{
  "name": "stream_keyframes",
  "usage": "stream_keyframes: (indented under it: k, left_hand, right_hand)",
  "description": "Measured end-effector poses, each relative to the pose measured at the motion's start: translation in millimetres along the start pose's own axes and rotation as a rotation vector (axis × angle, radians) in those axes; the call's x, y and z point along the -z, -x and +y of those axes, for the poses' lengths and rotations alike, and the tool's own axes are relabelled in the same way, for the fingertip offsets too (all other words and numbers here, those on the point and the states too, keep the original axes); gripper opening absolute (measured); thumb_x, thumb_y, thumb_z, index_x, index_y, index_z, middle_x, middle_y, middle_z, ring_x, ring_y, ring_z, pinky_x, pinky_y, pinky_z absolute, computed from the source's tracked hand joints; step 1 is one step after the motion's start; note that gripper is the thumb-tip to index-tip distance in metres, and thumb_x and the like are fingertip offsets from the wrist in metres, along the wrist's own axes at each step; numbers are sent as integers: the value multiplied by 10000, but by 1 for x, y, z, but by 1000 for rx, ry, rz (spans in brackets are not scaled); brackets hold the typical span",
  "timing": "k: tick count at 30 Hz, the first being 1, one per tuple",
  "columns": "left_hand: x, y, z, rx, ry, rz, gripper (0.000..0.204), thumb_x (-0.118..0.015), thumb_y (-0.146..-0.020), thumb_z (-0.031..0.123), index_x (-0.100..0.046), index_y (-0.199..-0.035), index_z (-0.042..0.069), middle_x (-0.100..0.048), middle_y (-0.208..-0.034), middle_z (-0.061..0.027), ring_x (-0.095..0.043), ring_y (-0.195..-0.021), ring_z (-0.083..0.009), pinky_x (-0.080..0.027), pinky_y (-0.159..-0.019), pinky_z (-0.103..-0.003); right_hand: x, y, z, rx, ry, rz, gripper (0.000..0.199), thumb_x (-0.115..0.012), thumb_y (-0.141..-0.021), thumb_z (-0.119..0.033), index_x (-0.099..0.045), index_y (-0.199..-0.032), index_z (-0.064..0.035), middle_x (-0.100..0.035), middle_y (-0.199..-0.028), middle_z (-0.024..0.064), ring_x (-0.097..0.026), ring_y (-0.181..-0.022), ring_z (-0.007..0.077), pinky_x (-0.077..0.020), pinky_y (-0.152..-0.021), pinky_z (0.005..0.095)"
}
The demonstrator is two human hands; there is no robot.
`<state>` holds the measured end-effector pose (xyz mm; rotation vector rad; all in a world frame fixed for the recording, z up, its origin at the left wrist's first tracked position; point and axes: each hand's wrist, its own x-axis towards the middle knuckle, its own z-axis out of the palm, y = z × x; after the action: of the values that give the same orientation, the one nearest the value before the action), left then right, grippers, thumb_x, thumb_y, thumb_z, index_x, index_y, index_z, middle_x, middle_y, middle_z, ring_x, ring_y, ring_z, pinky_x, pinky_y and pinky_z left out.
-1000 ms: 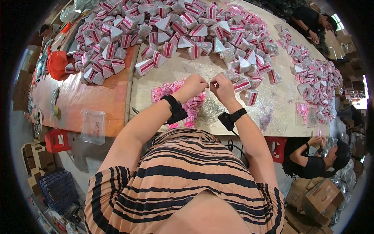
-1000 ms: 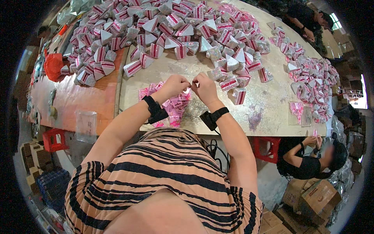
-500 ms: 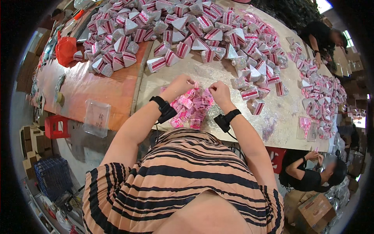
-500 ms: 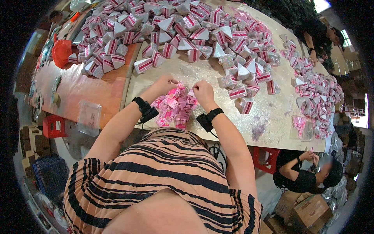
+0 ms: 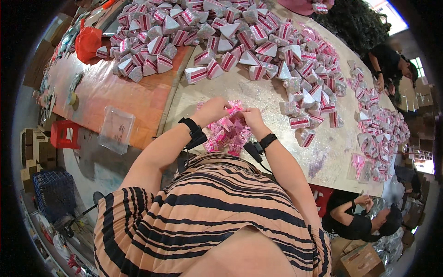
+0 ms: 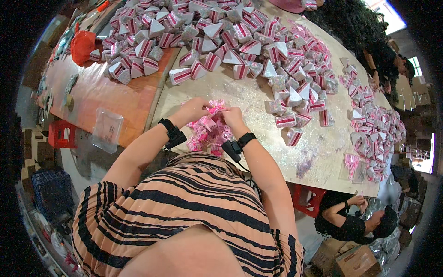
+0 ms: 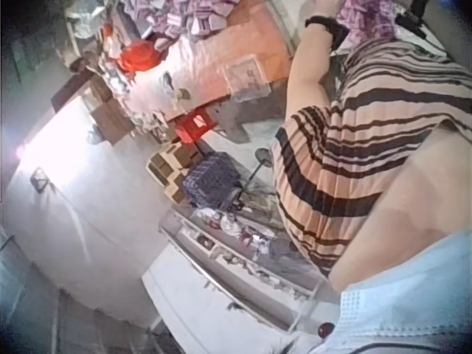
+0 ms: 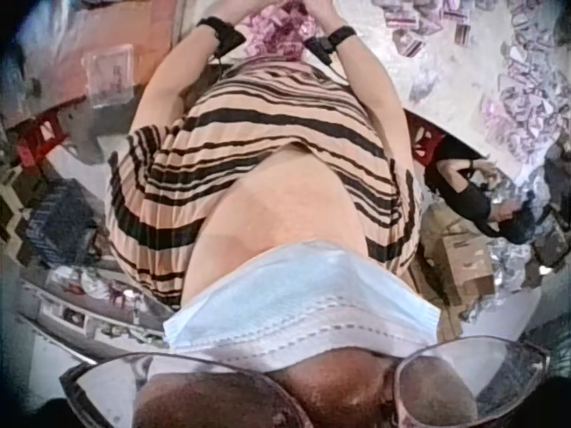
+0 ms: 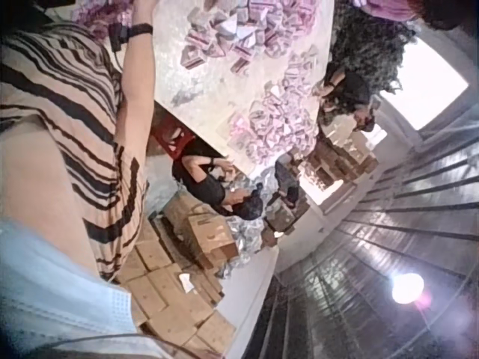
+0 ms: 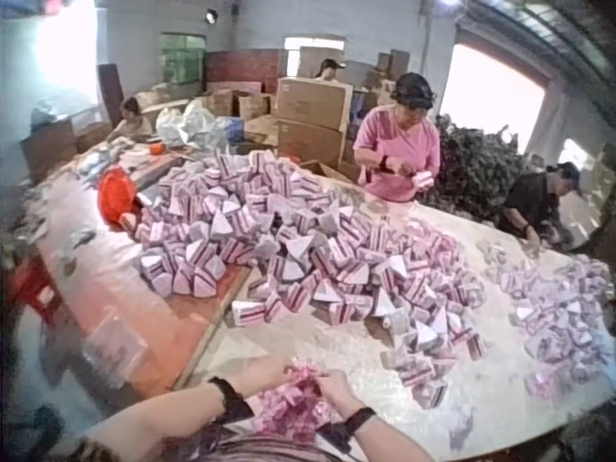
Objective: The person places small pink items into clear plastic bags and seals them by hand. The person then places the sealed bags onto a table covered with similar packaged items. Other people are visible in the background performing similar tasks.
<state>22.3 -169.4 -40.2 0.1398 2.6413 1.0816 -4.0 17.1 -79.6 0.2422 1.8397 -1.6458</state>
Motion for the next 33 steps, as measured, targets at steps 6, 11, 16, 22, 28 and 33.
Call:
stream_keyframes:
  k: [6, 11, 16, 22, 28, 33]
  left_hand:
    - [14, 1, 13, -110, -8, 45, 202, -622, -710, 176, -680, -839, 33, -645, -779, -173, -618, -679, -312, -477, -618, -382]
    - [29, 9, 43, -140, 135, 136, 182, -631, -726, 181, -669, -798, 17, -641, -721, -167, -617, -673, -311, -478, -646, -387]
    - [27, -1, 47, -151, 288, 151, 158, -631, -757, 134, -647, -804, -16, -611, -641, -71, -538, -552, -114, -439, -531, -277]
    - [20, -8, 53, -95, 528, 146, 165, -653, -731, 153, -667, -793, 1, -641, -671, -93, -574, -587, -138, -449, -564, -297]
    - [40, 8, 76, -379, 95, 147, 106, -629, -735, 87, -653, -822, 32, -594, -809, -119, -582, -778, -290, -460, -669, -354]
    - [55, 14, 82, -627, -188, 147, 214, -636, -742, 126, -618, -947, 67, -536, -971, -111, -544, -899, -312, -453, -737, -384]
  right_hand:
    - [0, 24, -23, -48, -273, -124, 71, -590, -804, -35, -634, -805, 21, -591, -669, 42, -524, -548, 117, -416, -499, 236]
    - [5, 35, -38, 47, -185, -109, 61, -612, -798, -43, -625, -791, 16, -578, -647, 32, -508, -526, 101, -397, -477, 224]
    - [10, 47, -55, 271, 32, -80, 68, -613, -804, -62, -624, -809, 6, -571, -626, 29, -512, -512, 88, -400, -471, 222]
    - [10, 62, -64, 242, -471, -54, 75, -549, -855, -87, -557, -889, -21, -591, -735, 71, -566, -569, 141, -450, -506, 259]
    - [23, 70, -68, 150, -570, -199, 60, -498, -873, -66, -526, -849, -20, -590, -718, 93, -575, -592, 165, -471, -532, 277]
    - [29, 67, -71, 100, -429, -283, 70, -545, -851, -49, -569, -813, 5, -581, -686, 80, -547, -555, 145, -446, -501, 252]
